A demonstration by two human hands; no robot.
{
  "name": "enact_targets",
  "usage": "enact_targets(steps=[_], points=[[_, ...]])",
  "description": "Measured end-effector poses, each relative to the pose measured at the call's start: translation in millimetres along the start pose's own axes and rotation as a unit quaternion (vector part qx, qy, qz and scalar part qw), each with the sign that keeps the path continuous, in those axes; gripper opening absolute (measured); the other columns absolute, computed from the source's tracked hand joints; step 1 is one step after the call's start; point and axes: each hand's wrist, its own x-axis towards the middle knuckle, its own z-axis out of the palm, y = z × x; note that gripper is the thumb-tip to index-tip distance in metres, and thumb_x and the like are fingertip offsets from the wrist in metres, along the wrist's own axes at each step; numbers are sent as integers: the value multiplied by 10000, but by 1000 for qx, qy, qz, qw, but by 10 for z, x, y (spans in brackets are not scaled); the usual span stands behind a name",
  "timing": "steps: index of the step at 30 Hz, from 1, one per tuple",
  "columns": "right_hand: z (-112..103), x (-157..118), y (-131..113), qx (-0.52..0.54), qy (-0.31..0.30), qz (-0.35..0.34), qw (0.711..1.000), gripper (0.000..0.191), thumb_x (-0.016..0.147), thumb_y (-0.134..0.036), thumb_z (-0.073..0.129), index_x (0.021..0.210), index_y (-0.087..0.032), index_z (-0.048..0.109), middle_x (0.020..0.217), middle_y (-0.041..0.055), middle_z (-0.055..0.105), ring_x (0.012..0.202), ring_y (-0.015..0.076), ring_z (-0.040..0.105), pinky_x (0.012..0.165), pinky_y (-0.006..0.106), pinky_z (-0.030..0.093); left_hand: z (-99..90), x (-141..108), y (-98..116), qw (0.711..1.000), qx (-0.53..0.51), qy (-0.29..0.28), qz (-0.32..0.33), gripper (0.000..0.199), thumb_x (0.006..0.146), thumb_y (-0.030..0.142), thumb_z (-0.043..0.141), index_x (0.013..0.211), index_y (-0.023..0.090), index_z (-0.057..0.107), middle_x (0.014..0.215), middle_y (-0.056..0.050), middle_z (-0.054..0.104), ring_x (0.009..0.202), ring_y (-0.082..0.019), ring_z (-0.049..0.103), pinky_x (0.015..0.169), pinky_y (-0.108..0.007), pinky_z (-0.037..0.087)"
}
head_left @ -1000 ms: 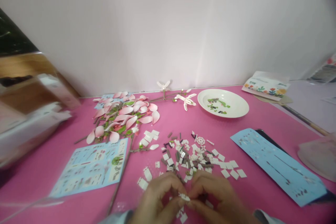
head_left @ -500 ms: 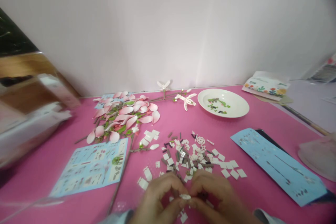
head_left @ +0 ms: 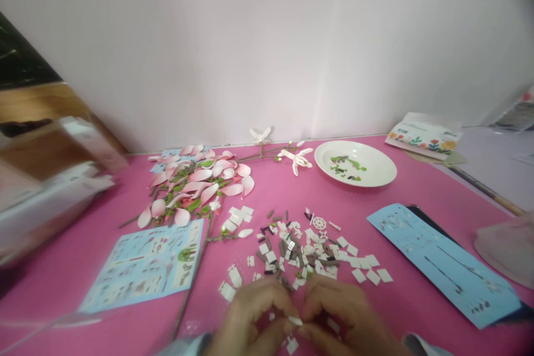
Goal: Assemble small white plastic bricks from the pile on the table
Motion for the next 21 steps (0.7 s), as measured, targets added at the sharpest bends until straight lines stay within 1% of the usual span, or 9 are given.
enact_targets(steps=[2, 5, 9, 15, 17, 20, 21], points=[[0, 6, 7, -10, 0, 0, 1000, 140, 828, -179, 629, 689, -194, 616, 709, 10, 613, 657, 148, 583, 607, 251, 473, 8, 1, -3, 1000, 3, 9, -7, 143, 858, 228, 602, 748, 147, 645, 708, -70, 654, 679, -171, 604, 641, -240, 459], [-5, 20, 15, -26, -1, 11, 1000, 107, 847, -203, 595, 751, -195, 642, 710, 15, 629, 642, 149, 589, 579, 249, 472, 34, 23, -9, 999, 10, 36, -31, 124, 841, 226, 631, 747, 150, 656, 689, -54, 667, 654, -159, 610, 628, -228, 456], [-19, 36, 11, -33, 20, 19, 999, 85, 863, -221, 567, 839, -196, 644, 695, 8, 642, 605, 143, 593, 533, 234, 467, 59, 54, -25, 998, 13, 51, -42, 84, 824, 210, 655, 770, 153, 682, 708, -51, 707, 660, -155, 639, 634, -217, 468], [-33, 47, 62, -65, 19, -37, 997, 150, 879, -258, 584, 754, -202, 646, 709, 16, 629, 646, 149, 588, 579, 245, 464, 87, 22, -107, 997, 15, 51, -51, 51, 801, 172, 670, 760, 157, 697, 695, -44, 705, 648, -155, 640, 615, -220, 477], [-30, 52, 75, -71, 18, -43, 996, 153, 884, -253, 575, 755, -202, 636, 717, 16, 618, 656, 149, 584, 585, 249, 460, 88, 1, -143, 997, 15, 52, -53, 51, 812, 172, 663, 814, 166, 714, 741, -52, 717, 691, -168, 657, 650, -235, 492], [-33, 70, 77, -85, 27, -36, 995, 144, 886, -208, 547, 761, -197, 617, 725, 13, 597, 653, 146, 572, 577, 250, 447, 73, -3, -160, 994, 35, 72, -70, 148, 837, 194, 647, 971, 179, 707, 884, -79, 731, 821, -204, 673, 748, -280, 505], [-38, 77, 75, -97, 29, -31, 994, 141, 883, -189, 538, 762, -195, 610, 724, 11, 588, 649, 145, 566, 574, 252, 440, 65, 5, -151, 993, 43, 77, -74, 140, 846, 202, 635, 967, 176, 700, 892, -82, 726, 833, -209, 668, 755, -289, 503]])
